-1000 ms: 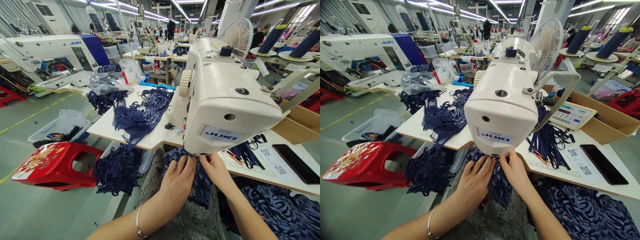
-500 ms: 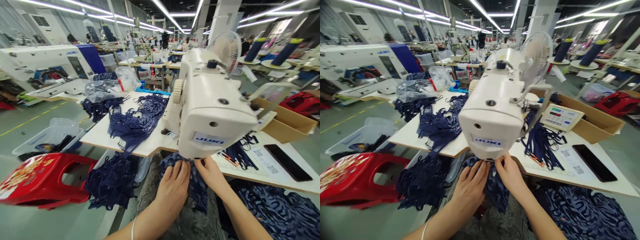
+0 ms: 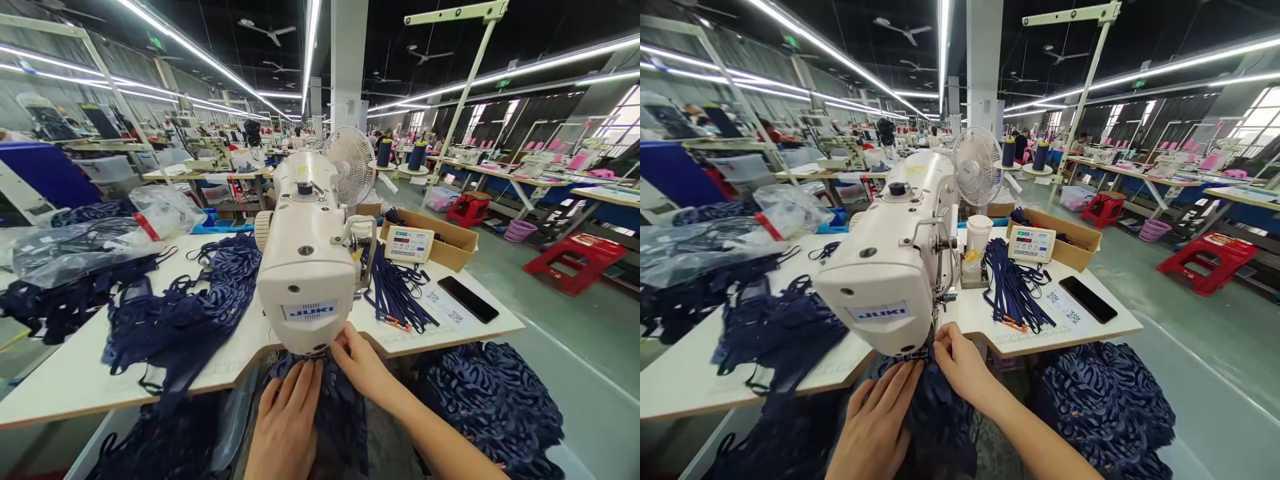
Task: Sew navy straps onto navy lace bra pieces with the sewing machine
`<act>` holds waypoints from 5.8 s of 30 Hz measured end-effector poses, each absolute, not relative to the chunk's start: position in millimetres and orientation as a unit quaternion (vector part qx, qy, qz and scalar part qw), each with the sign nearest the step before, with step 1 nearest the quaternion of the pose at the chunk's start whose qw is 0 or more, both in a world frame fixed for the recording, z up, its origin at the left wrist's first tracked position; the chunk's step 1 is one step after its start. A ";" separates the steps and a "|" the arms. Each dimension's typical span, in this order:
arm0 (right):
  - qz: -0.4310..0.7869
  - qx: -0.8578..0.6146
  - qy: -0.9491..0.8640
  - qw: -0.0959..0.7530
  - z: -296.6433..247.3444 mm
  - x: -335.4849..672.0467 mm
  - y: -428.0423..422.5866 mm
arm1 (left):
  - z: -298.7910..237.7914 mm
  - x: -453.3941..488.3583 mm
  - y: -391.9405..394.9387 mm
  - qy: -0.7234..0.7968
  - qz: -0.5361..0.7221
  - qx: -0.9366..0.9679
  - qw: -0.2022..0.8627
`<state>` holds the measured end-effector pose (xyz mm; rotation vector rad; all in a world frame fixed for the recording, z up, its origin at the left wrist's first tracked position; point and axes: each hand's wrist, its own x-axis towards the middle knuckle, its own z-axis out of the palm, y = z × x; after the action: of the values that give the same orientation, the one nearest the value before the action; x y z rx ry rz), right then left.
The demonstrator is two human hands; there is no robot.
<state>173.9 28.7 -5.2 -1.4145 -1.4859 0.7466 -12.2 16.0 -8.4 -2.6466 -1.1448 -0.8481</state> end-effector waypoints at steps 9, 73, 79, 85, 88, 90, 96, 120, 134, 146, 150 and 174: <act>0.382 -0.531 -0.574 0.492 -42.1 189.2 15.8 | -8.1 -8.3 17.2 -0.365 -0.277 -0.885 0.086; 0.038 -0.410 -0.794 0.447 -37.7 160.8 -44.5 | -13.8 -45.3 -23.0 -0.240 -0.428 -0.869 0.070; 0.114 -0.465 -0.759 0.441 -38.5 154.8 -45.6 | -18.3 -48.8 -22.0 -0.225 -0.432 -0.868 0.092; 0.112 -0.463 -0.762 0.439 -35.0 155.2 -45.4 | -24.5 -47.2 -24.4 -0.232 -0.452 -0.857 0.084; 0.100 -0.463 -0.757 0.450 -34.0 154.0 -45.7 | -29.9 -47.2 -27.9 -0.253 -0.446 -0.856 0.067; 0.091 -0.466 -0.753 0.455 -32.2 152.8 -45.5 | -32.1 -47.6 -29.7 -0.258 -0.444 -0.856 0.061; 0.051 -0.454 -0.769 0.447 -25.8 152.8 -45.9 | -32.4 -47.3 -28.4 -0.233 -0.455 -0.858 0.054; -0.210 -0.347 -0.838 0.367 -11.8 155.6 -63.4 | -46.6 -38.6 -21.9 -0.240 -0.492 -0.837 -0.010; -0.210 -0.359 -0.823 0.387 -21.7 152.1 -63.8 | -48.1 -39.3 -21.8 -0.229 -0.488 -0.842 -0.016; -0.181 -0.380 -0.786 0.453 -26.9 140.3 -63.1 | -53.6 -42.9 -22.2 -0.219 -0.466 -0.857 -0.022; -0.165 -0.386 -0.777 0.470 -28.6 139.6 -63.7 | -57.5 -44.3 -22.5 -0.218 -0.464 -0.858 -0.033; -0.137 -0.407 -0.764 0.482 -33.1 138.8 -65.4 | -55.0 -42.0 -22.3 -0.223 -0.459 -0.858 -0.054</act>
<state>138.8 -65.4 -33.1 -0.9930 -1.8624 -0.3342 -42.0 -22.3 -55.0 -2.7927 -0.7266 -1.4954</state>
